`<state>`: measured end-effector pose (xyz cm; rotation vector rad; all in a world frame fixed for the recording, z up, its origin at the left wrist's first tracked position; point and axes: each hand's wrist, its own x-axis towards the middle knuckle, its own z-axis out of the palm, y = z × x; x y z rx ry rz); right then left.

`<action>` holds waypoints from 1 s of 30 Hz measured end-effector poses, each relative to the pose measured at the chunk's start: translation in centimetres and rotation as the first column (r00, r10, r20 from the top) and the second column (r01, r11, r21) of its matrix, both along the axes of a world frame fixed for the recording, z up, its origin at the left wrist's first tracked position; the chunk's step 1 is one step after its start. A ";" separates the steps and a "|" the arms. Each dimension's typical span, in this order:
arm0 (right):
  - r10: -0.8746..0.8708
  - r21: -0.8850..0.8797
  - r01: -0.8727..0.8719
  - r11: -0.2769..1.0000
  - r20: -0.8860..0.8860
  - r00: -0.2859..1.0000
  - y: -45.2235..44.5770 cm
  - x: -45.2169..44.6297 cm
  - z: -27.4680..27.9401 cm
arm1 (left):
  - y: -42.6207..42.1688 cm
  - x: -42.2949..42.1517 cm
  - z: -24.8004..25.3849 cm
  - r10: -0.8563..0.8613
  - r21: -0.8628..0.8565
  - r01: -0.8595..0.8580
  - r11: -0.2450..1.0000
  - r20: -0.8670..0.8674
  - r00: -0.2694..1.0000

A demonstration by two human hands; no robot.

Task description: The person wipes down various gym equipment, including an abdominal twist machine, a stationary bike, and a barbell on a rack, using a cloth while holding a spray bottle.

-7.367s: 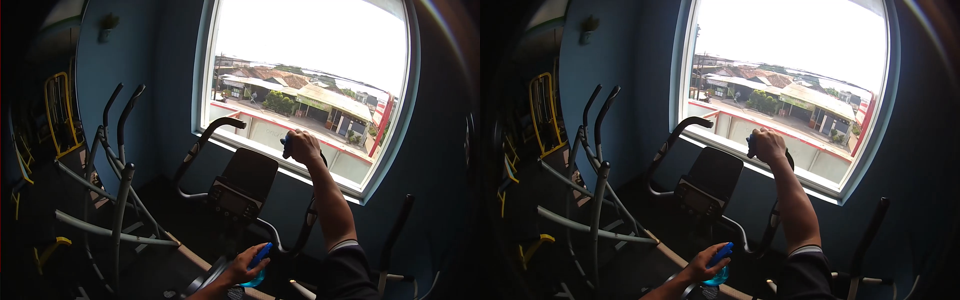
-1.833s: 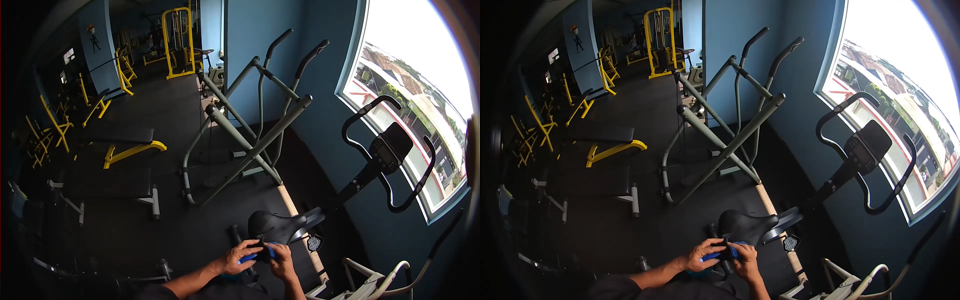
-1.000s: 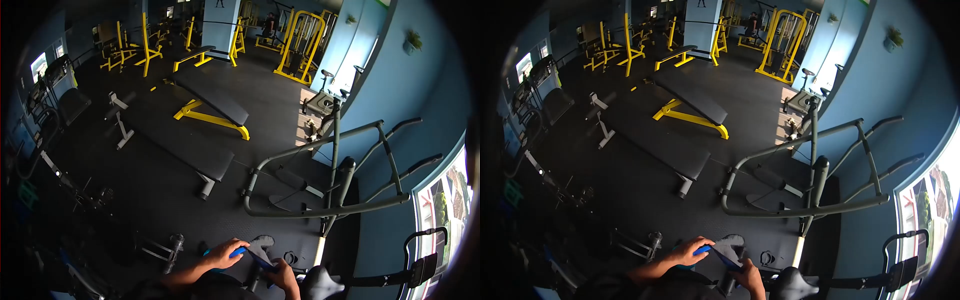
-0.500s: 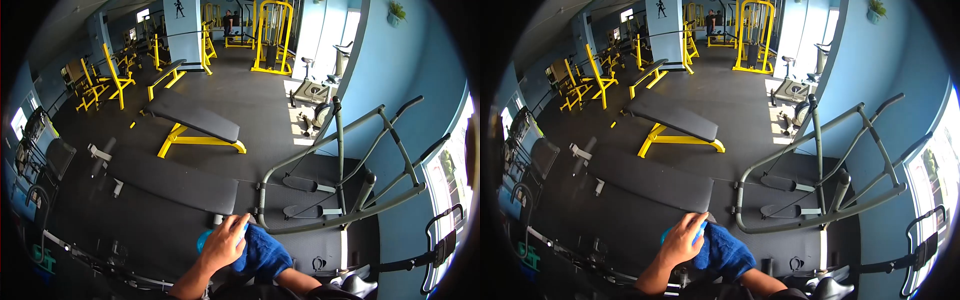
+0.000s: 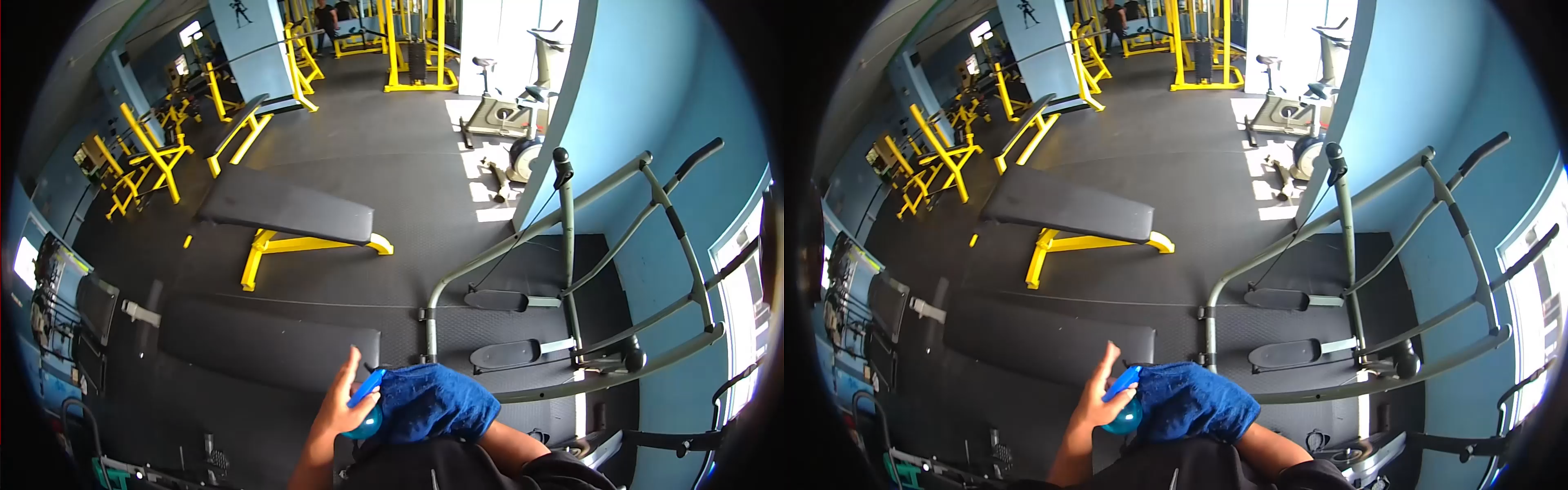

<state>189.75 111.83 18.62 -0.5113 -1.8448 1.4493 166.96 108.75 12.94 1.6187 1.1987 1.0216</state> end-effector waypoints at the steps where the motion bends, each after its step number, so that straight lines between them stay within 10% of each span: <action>1: -0.009 -0.010 0.010 1.000 0.009 1.000 1.3 0.8 0.3 | 1.3 0.3 0.4 0.043 -0.040 -0.041 0.998 0.053 0.998; 8: -0.508 0.414 0.355 0.839 0.357 0.784 10.2 5.3 3.9 | 12.5 1.2 1.0 0.085 -0.226 0.021 0.974 0.448 0.890; 13: -0.376 0.128 0.354 0.926 0.347 0.859 18.6 3.6 0.6 | 22.5 5.7 1.7 0.178 -0.225 -0.038 0.974 0.648 0.740; 15: -0.361 0.012 0.378 0.926 0.323 0.875 22.5 2.9 -0.7 | 26.7 8.1 0.7 0.136 -0.164 -0.050 0.985 0.567 0.812; 17: -0.444 -0.001 0.479 0.878 0.372 0.815 25.4 2.3 -2.1 | 31.5 9.7 -2.5 -0.015 0.272 -0.029 0.962 0.157 0.987; 20: -0.407 -0.399 0.379 0.835 0.017 0.913 32.8 1.3 -11.0 | 38.1 8.5 -2.2 -0.244 0.091 0.234 0.968 0.128 0.961; 21: -0.353 -0.025 0.366 0.930 0.210 0.912 35.9 1.8 -8.6 | 40.7 7.8 -2.9 -0.244 0.095 0.233 0.968 0.135 0.960; 24: -0.146 -0.240 0.247 0.939 0.372 0.917 44.0 1.0 -6.3 | 46.9 5.4 -2.2 -0.165 0.057 0.162 0.985 0.053 0.985; 30: -0.365 0.168 0.332 0.928 0.240 0.900 55.8 -0.4 -8.6 | 60.8 3.9 -1.4 -0.164 0.067 0.151 0.986 0.294 0.942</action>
